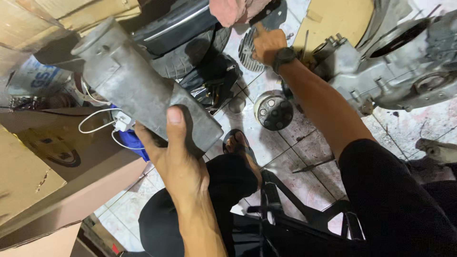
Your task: The person cleans a metallic engine part using a wrench and a screwdriver. They scrape the inside and outside surfaces of the part, then dip the screwdriver into a small container of liquid and apply it to the part.
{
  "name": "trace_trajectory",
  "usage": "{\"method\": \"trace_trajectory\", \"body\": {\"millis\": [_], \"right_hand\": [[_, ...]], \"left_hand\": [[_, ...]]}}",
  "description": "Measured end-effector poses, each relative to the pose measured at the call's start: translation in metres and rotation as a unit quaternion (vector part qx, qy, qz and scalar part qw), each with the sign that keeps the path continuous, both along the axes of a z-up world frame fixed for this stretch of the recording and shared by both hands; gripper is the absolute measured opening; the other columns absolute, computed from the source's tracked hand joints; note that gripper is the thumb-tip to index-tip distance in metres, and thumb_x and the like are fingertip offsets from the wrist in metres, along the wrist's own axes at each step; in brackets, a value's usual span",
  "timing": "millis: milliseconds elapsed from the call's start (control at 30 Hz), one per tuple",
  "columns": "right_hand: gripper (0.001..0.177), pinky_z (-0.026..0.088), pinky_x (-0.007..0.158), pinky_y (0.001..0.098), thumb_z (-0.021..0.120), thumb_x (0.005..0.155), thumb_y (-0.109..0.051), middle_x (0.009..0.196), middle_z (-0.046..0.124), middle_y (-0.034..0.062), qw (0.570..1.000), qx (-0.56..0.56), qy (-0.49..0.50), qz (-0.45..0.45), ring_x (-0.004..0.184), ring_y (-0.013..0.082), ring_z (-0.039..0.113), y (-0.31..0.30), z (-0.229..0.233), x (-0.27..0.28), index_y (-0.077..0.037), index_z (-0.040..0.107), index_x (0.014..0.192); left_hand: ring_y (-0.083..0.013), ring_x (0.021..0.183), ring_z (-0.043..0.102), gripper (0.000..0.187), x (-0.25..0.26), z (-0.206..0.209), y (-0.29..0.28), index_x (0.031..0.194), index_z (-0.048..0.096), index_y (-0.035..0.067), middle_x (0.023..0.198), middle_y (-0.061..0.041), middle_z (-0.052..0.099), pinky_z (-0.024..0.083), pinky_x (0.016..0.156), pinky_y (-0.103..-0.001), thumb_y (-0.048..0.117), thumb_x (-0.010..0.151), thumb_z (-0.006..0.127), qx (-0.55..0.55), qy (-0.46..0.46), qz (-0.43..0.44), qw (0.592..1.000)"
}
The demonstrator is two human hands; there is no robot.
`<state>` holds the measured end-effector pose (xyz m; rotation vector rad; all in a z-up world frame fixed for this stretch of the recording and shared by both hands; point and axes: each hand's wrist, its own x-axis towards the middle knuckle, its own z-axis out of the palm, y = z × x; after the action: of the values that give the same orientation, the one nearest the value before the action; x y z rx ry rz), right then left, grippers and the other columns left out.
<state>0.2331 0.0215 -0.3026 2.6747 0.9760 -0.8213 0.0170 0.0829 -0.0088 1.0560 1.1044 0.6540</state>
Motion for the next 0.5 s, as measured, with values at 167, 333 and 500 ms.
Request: {"method": "trace_trajectory", "body": {"millis": [167, 333, 500], "right_hand": [[0.048, 0.051, 0.050, 0.0239, 0.041, 0.097, -0.040, 0.149, 0.028, 0.0092, 0.993, -0.060, -0.046, 0.090, 0.063, 0.0075, 0.051, 0.022, -0.020, -0.003, -0.015, 0.045, 0.138], [0.013, 0.043, 0.042, 0.0327, 0.056, 0.085, -0.034, 0.118, 0.054, 0.0003, 0.962, 0.060, -0.215, 0.156, 0.074, 0.0099, 0.059, 0.023, -0.110, -0.002, -0.031, 0.069, 0.084], [0.023, 0.042, 0.043, 0.0268, 0.053, 0.087, -0.039, 0.116, 0.061, -0.0135, 0.964, 0.074, -0.219, 0.131, 0.056, 0.0063, 0.054, 0.022, -0.148, 0.002, -0.035, 0.071, 0.100]], "left_hand": [[-0.0190, 0.111, 0.055, 0.094, 0.003, 0.004, 0.000, 0.142, 0.029, 0.011, 0.129, -0.011, 0.053, 0.045, 0.095, -0.032, 0.033, 0.061, 0.071, 0.005, 0.003, 0.001, 1.000], [-0.0183, 0.105, 0.055, 0.085, 0.000, 0.001, 0.003, 0.139, 0.035, 0.011, 0.123, -0.010, 0.056, 0.047, 0.091, -0.033, 0.029, 0.063, 0.069, 0.015, 0.014, 0.010, 1.000], [-0.0196, 0.113, 0.054, 0.095, -0.002, 0.003, 0.005, 0.145, 0.025, 0.014, 0.130, -0.009, 0.053, 0.047, 0.095, -0.036, 0.028, 0.062, 0.070, -0.009, 0.026, 0.025, 0.999]]}}
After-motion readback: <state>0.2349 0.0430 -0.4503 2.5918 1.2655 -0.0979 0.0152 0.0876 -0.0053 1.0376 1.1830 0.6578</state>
